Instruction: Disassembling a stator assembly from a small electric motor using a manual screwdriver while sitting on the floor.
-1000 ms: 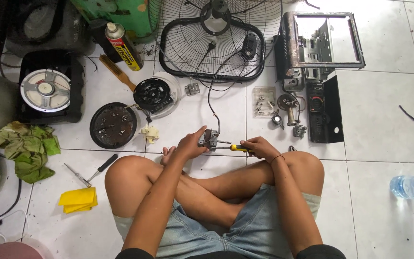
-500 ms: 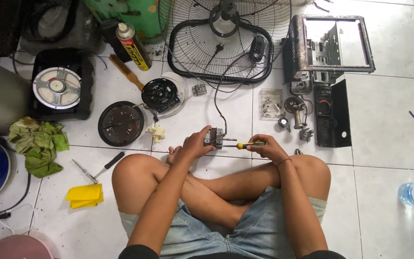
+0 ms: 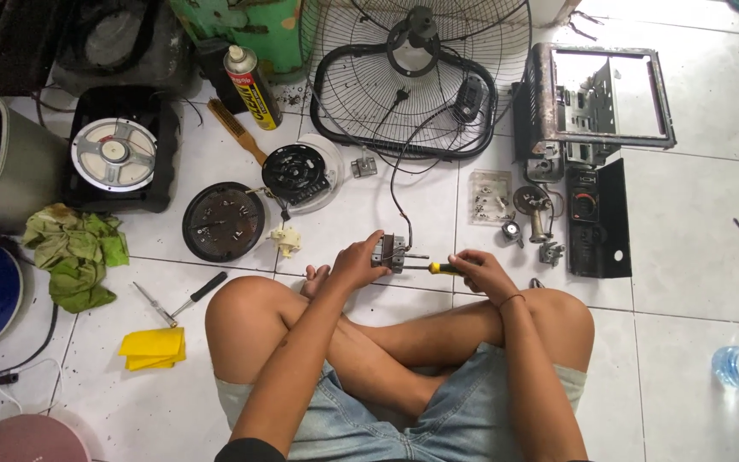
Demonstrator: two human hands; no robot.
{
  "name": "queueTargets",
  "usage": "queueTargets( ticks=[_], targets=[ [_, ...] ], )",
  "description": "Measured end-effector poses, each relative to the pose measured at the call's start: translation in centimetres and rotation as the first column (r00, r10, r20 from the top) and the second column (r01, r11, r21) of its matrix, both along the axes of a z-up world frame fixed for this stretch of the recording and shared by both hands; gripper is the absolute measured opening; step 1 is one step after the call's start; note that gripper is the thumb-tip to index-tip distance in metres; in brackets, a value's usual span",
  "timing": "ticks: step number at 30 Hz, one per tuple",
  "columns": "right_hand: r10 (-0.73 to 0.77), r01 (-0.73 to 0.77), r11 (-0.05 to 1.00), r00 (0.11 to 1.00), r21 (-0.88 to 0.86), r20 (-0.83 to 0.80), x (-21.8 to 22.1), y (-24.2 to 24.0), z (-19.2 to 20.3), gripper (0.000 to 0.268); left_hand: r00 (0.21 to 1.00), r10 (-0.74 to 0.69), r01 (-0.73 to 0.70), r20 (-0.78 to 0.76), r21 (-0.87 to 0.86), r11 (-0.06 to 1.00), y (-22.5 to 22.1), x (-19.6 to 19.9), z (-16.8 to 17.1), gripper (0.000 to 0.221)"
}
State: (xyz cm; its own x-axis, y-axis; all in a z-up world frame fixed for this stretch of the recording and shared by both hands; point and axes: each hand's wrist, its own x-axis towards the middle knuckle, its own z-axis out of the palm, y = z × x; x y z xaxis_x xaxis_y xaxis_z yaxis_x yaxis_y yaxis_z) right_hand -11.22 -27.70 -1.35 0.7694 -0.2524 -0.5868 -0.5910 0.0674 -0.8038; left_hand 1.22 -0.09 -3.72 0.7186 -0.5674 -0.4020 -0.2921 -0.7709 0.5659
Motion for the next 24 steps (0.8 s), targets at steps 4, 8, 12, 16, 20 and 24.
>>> queueTargets(
  ticks=[4,8,12,16,20,24],
  targets=[
    [0.105,-0.112,0.993,0.973,-0.021,-0.204,-0.1,-0.4,-0.2,0.065,1.0,0.005,-0.005,-0.016,-0.008,1.0,0.1,0.0,0.7,0.088],
    [0.107,-0.111,0.991,0.993,-0.073,-0.054,0.1,-0.4,-0.1,0.029,1.0,-0.006,0.006,-0.009,-0.01,1.0,0.0,0.2,1.1,0.088],
    [0.058,-0.058,0.996,0.998,-0.063,0.008,0.1,-0.1,0.0,0.023,1.0,-0.012,0.012,-0.01,-0.023,1.0,0.0,-0.1,1.1,0.087],
    [0.132,-0.165,0.977,0.964,-0.134,-0.229,0.2,-1.4,-4.6,0.054,1.0,-0.011,0.011,-0.01,-0.012,1.0,0.1,0.0,1.1,0.088],
    [0.122,-0.143,0.979,0.982,-0.145,-0.145,0.0,-0.4,-1.5,0.037,1.0,-0.013,0.013,-0.001,-0.024,1.0,0.1,-0.2,1.1,0.087],
    [0.054,-0.054,0.997,0.998,-0.046,-0.016,-0.1,0.3,0.5,0.024,1.0,-0.003,0.004,0.004,-0.022,1.0,0.0,-0.2,1.5,0.088]
  ],
)
